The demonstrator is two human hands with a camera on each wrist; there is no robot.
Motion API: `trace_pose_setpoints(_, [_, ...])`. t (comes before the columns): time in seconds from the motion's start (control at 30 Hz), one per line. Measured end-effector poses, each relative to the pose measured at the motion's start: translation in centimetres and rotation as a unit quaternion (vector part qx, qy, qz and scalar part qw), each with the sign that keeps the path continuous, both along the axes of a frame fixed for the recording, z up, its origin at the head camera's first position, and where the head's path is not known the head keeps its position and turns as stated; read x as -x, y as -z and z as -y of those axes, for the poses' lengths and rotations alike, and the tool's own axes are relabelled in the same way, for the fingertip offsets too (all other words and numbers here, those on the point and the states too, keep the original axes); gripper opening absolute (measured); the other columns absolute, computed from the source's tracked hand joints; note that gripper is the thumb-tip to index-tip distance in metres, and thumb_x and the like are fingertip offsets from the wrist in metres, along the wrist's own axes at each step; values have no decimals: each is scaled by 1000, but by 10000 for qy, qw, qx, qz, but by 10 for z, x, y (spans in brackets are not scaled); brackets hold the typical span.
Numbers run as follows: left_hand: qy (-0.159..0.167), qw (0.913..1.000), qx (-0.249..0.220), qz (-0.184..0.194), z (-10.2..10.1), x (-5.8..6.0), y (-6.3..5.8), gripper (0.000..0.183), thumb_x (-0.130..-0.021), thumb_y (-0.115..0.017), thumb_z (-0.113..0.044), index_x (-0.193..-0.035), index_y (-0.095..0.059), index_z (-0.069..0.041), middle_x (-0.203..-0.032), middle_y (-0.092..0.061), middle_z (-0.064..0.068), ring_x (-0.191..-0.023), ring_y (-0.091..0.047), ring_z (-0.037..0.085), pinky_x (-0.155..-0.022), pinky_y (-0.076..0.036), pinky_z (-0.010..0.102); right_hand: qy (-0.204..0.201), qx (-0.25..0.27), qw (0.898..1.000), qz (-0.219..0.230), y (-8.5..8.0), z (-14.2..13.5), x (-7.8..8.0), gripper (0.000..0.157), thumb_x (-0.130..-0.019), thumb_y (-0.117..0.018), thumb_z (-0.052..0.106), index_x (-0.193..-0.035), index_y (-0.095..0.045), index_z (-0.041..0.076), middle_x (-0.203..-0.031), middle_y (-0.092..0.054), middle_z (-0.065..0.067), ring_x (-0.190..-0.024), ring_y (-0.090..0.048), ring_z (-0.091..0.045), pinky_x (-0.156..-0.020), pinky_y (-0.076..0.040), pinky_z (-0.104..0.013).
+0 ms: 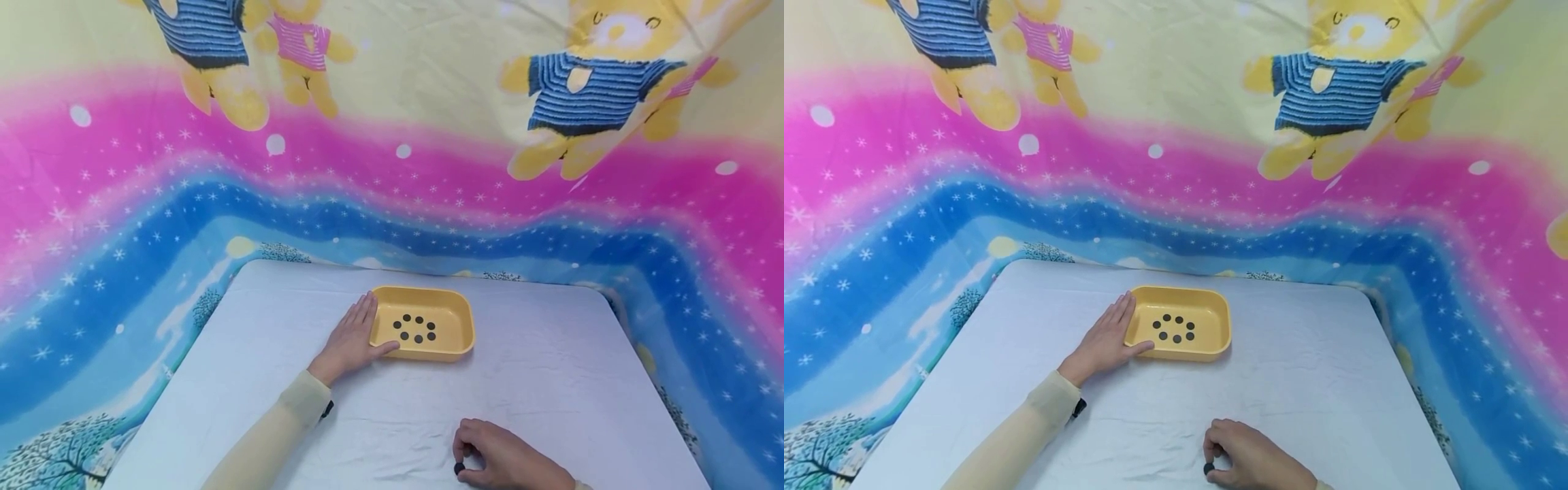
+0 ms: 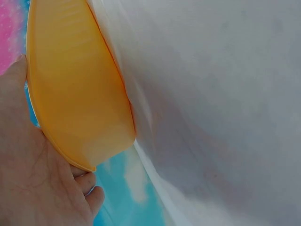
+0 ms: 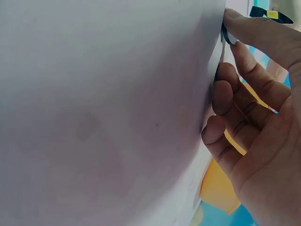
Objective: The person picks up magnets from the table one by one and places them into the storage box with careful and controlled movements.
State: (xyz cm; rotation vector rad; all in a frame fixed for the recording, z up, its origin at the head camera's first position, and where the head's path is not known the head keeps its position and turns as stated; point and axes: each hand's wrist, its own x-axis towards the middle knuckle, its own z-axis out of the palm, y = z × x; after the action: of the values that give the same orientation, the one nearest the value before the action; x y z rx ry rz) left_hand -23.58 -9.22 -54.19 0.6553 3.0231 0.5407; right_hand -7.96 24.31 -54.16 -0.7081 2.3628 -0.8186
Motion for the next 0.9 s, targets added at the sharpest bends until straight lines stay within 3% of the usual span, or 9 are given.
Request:
trace_pose_setpoints(0.27, [-9, 10000, 57, 22, 0, 0, 0, 122, -95, -43, -88, -171, -4, -3, -180, -1, 15, -167, -1, 27, -134, -8, 43, 241, 92, 9967, 775, -5, 9, -5, 19, -96, -82, 19, -92, -67, 29, -85, -61, 12, -77, -55, -4, -67, -48, -25])
trace_pose_setpoints(0.47, [3, 10000, 59, 47, 0, 0, 1, 121, -95, -43, -88, -171, -4, -2, -180, 0, 15, -167, -1, 27, -134, -8, 43, 282, 231, 9933, 1098, -5, 11, -6, 16, -99, -79, 17, -92, -68, 27, -83, -61, 10, -75, -56, -5, -64, -49, -25])
trace_pose_setpoints(0.7, [19, 10000, 79, 32, 1, 0, 0, 121, -96, -43, -87, -171, -3, -2, -180, 2, 14, -167, -2, 28, -134, -8, 43, 52, 599, 9948, 820, -5, 10, 2, 14, -102, -75, 20, -96, -65, 28, -86, -61, 14, -74, -56, -2, -63, -50, -22])
trace_pose_setpoints(0.9, [5, 10000, 75, 31, 1, 0, -1, 120, -96, -44, -87, -171, -4, -2, -180, 0, 15, -167, -3, 30, -134, -9, 44, -291, 957, 9933, -574, -5, 15, 14, 14, -101, -76, 16, -101, -67, 26, -89, -61, 19, -77, -57, 0, -66, -52, -20])
